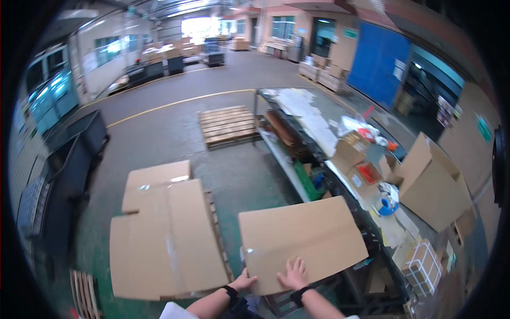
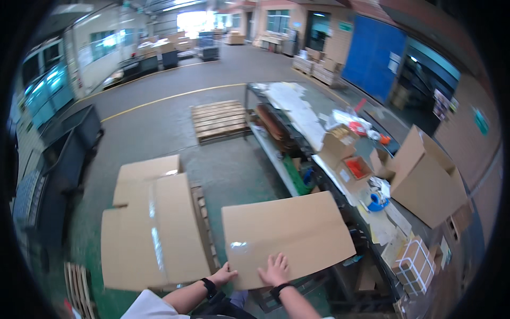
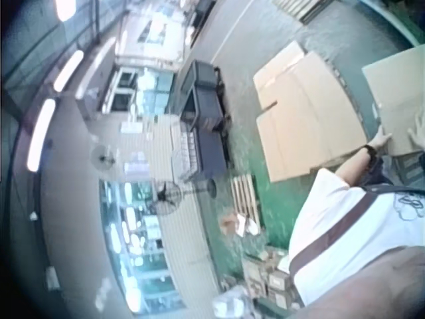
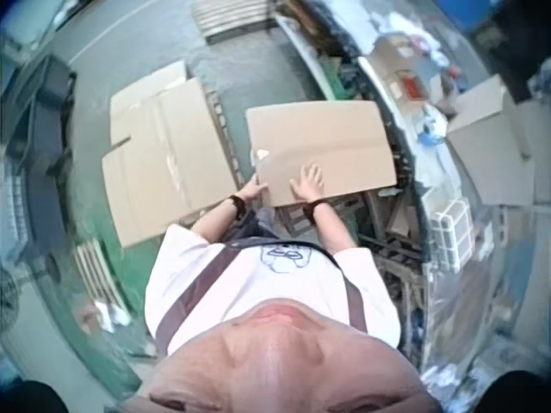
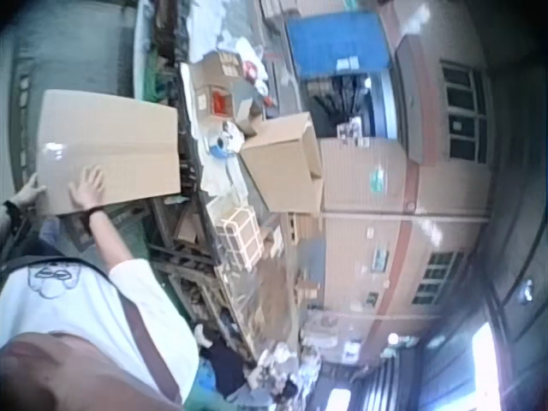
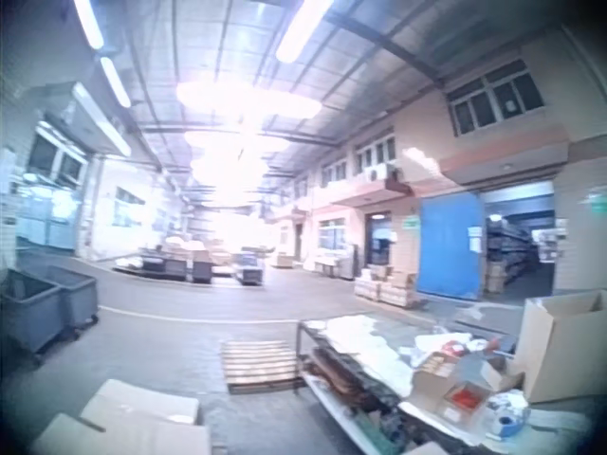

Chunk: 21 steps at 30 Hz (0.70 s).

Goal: The person unpacks a strapped cardboard box by removing plastic ties and opening the flaps. They then transfer small, individually wrapped items from the inner box into a larger shipping box lined with a plastic bag. Finally, the person closes the larger box and seals it with packing tape.

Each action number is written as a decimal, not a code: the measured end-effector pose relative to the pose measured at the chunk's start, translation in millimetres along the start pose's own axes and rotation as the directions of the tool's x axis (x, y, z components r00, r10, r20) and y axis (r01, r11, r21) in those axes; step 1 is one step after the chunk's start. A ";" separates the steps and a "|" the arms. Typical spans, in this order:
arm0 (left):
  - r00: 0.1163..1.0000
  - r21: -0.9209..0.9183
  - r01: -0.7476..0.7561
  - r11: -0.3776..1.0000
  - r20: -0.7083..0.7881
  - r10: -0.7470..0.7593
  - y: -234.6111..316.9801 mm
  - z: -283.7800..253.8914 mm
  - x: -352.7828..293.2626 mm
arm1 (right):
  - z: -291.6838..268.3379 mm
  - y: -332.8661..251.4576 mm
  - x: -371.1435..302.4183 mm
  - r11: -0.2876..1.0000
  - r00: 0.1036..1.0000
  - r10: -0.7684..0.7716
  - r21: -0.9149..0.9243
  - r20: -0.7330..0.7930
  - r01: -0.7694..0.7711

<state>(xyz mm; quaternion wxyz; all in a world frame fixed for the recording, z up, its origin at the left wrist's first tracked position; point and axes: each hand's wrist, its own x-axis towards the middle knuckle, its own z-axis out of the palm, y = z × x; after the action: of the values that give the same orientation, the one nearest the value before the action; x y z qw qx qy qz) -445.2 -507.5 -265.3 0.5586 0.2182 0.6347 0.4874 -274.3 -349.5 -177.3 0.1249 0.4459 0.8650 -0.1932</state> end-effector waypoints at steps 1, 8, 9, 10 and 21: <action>0.997 0.089 -0.018 0.996 0.072 0.012 -0.4 1.1 -21.7 | 25.1 -11.9 -34.8 0.993 0.993 -0.112 -0.033 -0.048 0.111; 0.957 0.494 0.286 0.821 -0.179 -0.227 -171.5 -94.3 -262.3 | 175.6 -17.7 -215.5 0.794 0.753 -0.375 0.607 0.541 -0.040; 0.888 0.538 0.457 0.708 -0.321 -0.329 -217.6 -118.2 -310.8 | 190.9 -1.7 -234.6 0.791 0.745 -0.329 0.600 0.580 -0.118; 0.798 0.553 0.602 0.576 -0.404 -0.446 -257.2 -144.8 -360.5 | 202.5 15.4 -250.4 0.838 0.801 -0.240 0.533 0.548 -0.113; 0.393 -0.448 0.135 0.884 -0.794 -0.463 -384.2 -227.6 -648.0 | 255.0 46.5 -328.8 0.878 0.937 0.004 -0.450 0.350 0.165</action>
<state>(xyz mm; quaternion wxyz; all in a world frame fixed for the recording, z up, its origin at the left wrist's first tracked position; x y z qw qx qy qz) -370.3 -1290.2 -297.5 0.2512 -0.2785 0.7733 0.5112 -37.2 -676.3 -288.0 0.3692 0.3247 0.8690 -0.0556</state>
